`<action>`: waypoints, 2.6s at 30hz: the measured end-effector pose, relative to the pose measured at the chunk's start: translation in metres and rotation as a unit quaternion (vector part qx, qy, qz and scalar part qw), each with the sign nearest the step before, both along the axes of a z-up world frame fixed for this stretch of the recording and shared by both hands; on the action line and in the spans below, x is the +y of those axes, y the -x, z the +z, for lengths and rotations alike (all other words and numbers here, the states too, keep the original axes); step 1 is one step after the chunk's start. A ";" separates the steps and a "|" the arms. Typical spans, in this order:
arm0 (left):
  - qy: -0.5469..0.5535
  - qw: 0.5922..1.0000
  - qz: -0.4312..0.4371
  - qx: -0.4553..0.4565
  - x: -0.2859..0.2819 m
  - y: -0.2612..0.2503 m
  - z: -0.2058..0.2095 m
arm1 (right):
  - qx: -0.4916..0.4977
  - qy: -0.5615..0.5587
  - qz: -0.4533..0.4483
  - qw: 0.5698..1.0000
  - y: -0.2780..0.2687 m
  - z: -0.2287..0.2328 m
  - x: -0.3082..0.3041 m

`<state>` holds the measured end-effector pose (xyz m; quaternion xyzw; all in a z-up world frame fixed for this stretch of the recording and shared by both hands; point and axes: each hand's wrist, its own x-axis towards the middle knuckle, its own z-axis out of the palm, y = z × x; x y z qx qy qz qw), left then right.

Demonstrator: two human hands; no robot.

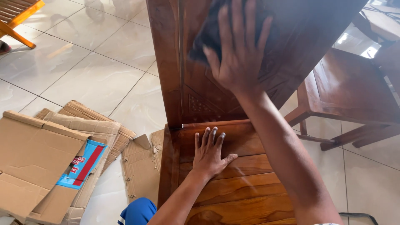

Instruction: Wiping a wooden chair with a cloth and wrapping its legs with cardboard strips secured by plastic ties.

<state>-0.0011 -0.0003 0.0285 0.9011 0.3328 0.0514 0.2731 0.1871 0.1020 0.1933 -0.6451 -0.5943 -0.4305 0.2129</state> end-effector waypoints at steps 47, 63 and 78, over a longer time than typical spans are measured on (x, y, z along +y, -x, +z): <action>-0.013 1.000 -0.007 0.026 0.000 0.008 0.024 | 0.108 -0.087 -0.034 0.990 -0.052 -0.059 -0.055; -0.025 1.000 0.000 0.011 -0.004 0.011 0.014 | 0.369 0.380 -0.029 0.848 -0.032 -0.168 -0.247; -0.091 0.973 0.146 -0.155 -0.042 0.171 0.031 | 0.255 0.467 0.021 0.846 0.123 -0.164 -0.151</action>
